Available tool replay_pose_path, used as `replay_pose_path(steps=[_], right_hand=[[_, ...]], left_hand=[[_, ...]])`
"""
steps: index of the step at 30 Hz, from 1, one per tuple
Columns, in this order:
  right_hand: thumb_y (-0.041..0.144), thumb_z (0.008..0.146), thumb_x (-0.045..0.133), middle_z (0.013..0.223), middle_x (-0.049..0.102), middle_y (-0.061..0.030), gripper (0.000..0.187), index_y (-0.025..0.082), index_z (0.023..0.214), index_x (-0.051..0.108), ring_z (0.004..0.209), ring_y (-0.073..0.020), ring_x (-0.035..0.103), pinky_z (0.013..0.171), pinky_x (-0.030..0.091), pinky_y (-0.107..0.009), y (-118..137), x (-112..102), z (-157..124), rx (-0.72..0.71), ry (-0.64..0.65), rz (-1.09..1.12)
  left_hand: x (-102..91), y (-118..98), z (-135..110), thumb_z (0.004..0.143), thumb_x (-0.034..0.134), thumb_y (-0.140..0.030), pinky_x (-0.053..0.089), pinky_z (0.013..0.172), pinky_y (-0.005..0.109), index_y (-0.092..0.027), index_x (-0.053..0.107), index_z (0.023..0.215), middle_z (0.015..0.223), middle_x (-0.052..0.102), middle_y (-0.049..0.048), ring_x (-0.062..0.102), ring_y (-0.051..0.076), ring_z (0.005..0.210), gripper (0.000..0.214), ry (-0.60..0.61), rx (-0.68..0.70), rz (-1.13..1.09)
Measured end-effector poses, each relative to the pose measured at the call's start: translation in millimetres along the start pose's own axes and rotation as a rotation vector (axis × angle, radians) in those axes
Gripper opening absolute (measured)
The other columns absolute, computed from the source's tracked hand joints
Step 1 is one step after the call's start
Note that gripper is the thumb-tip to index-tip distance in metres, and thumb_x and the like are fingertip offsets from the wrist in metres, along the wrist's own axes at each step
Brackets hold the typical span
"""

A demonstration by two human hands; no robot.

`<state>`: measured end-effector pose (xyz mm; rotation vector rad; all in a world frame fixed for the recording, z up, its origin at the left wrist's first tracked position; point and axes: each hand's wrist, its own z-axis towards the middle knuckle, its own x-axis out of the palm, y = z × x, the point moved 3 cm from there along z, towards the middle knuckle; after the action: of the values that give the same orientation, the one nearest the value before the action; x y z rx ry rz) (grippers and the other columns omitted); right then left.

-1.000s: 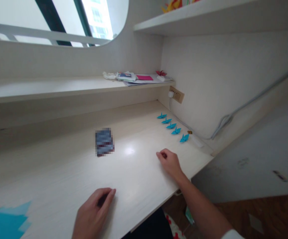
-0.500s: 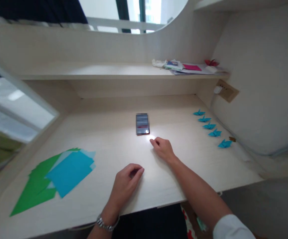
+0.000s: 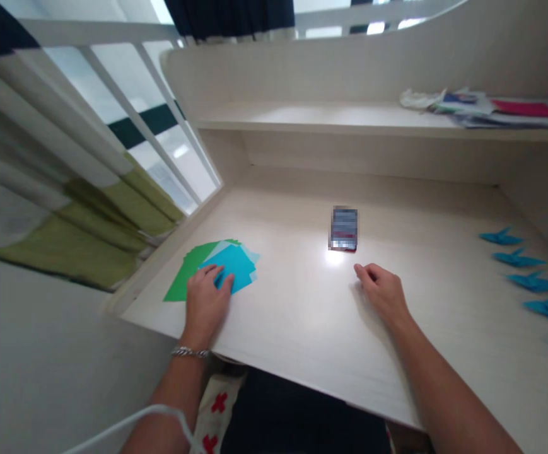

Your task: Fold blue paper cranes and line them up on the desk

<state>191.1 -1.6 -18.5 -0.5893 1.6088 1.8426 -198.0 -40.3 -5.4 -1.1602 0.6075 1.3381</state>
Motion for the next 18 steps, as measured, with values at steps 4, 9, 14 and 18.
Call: replay_pose_path(steps=[4,9,14,18], right_hand=[[0.055,0.088,0.045,0.058,0.06,-0.0004,0.046,0.02,0.068,0.065,0.055,-0.0151,0.051,0.057,0.033,-0.027,-1.1,0.3,0.5,0.001,0.013,-0.002],[0.057,0.088,0.044,0.06,0.063,-0.0017,0.047,0.019,0.07,0.067,0.056,-0.016,0.053,0.057,0.034,-0.027,-1.4,-0.3,0.3,0.0,0.014,0.006],[0.059,0.085,0.045,0.06,0.064,-0.0031,0.05,0.019,0.068,0.068,0.056,-0.017,0.054,0.056,0.034,-0.028,-3.2,0.3,0.6,0.015,0.012,0.015],[0.06,0.085,0.046,0.059,0.064,-0.0031,0.05,0.018,0.068,0.068,0.055,-0.0169,0.054,0.055,0.035,-0.028,-3.7,1.5,0.6,0.032,0.003,0.044]], left_hand=[[6.5,25.8,-0.5,0.087,0.045,-0.052,0.034,0.1,0.05,-0.014,0.064,0.119,0.135,0.053,0.0158,0.042,0.036,0.121,0.053,0.084,-0.061,0.193],[4.6,22.0,-4.0,0.089,0.045,-0.052,0.034,0.095,0.054,-0.023,0.07,0.111,0.134,0.056,0.0113,0.043,0.036,0.117,0.044,0.095,-0.112,0.144],[-3.5,9.0,-7.5,0.091,0.045,-0.044,0.032,0.091,0.059,-0.024,0.07,0.111,0.134,0.056,0.013,0.043,0.037,0.117,0.038,0.042,-0.135,0.133],[-13.0,2.6,-10.2,0.092,0.044,-0.042,0.031,0.095,0.06,-0.023,0.069,0.114,0.136,0.054,0.0142,0.042,0.037,0.121,0.038,-0.008,-0.119,0.116]])
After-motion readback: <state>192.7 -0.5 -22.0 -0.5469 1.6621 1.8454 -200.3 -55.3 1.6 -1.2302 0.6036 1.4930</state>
